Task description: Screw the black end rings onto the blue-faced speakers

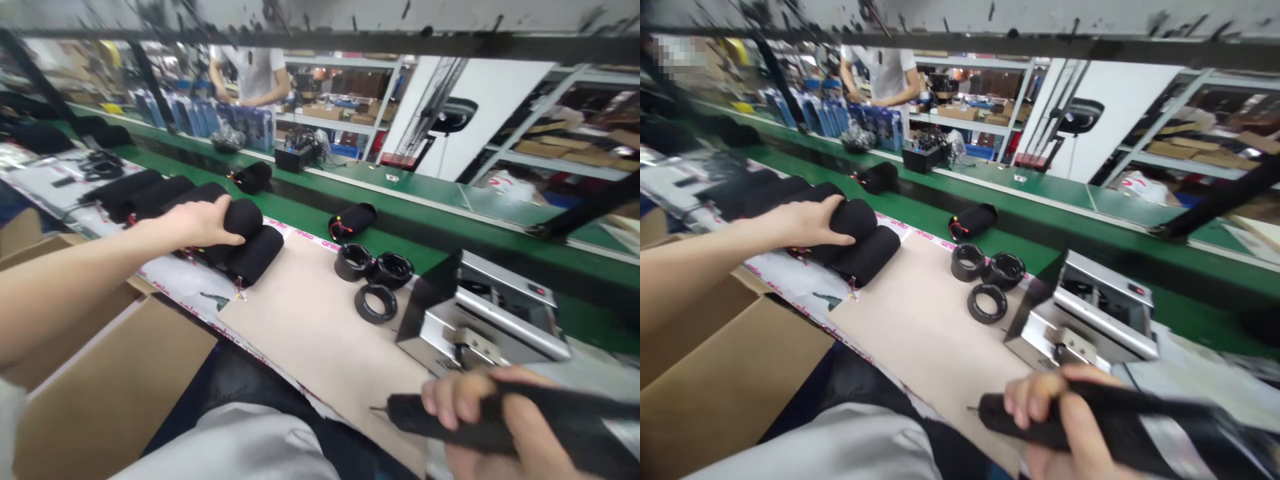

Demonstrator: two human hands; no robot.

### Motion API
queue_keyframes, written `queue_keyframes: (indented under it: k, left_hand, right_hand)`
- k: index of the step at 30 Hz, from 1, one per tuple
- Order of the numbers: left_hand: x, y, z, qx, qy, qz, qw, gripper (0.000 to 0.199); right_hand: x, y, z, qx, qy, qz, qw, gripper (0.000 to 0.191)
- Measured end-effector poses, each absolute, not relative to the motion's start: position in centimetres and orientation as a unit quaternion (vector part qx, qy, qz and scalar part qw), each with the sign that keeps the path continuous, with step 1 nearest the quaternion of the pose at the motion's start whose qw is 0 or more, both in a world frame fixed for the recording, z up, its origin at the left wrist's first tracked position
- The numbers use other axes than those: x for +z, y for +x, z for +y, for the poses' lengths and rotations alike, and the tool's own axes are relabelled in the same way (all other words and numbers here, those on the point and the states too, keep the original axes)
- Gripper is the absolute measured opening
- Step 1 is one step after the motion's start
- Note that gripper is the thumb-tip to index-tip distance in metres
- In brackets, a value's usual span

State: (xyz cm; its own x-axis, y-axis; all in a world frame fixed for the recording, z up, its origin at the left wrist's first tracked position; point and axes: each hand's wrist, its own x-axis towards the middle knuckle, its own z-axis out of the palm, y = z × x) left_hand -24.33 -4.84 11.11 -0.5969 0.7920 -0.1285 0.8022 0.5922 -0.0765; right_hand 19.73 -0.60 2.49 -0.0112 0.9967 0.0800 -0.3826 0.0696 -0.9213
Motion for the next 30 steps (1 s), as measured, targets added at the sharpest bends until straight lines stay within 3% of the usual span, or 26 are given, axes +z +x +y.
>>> queue_keyframes:
  k: [2,6,10,13,19,24,30]
  left_hand:
    - [11.1,-24.1,-5.9,0.031,0.449,0.892,0.030,0.111]
    - [9.9,-22.6,-8.7,0.352,0.447,0.818,0.079,0.137]
    - [5.1,-17.6,-10.0,0.573,0.432,0.666,0.203,0.108]
    - [0.0,-13.0,-9.0,0.623,0.428,0.614,0.229,0.095]
    - [-7.6,-7.7,-6.7,0.642,0.483,0.561,0.199,0.107]
    - [-8.6,-7.2,-7.4,0.614,0.540,0.550,0.171,0.105]
    - [-6.8,-7.8,-7.7,0.599,0.567,0.531,0.194,0.113]
  right_hand:
    - [4.0,18.8,-0.5,0.590,-0.381,-0.459,0.544,0.032]
    - [3.7,17.7,0.7,0.521,-0.527,-0.563,0.365,0.050]
    - [2.1,15.2,2.4,0.428,-0.595,-0.627,0.262,0.042]
    - [1.5,12.6,3.5,0.329,-0.624,-0.676,0.213,0.042]
    - [1.8,10.0,4.5,0.227,-0.657,-0.709,0.118,0.041]
    - [2.7,11.9,2.7,0.239,-0.638,-0.718,0.143,0.035]
    - [2.2,15.8,-0.7,0.323,-0.609,-0.709,0.151,0.045]
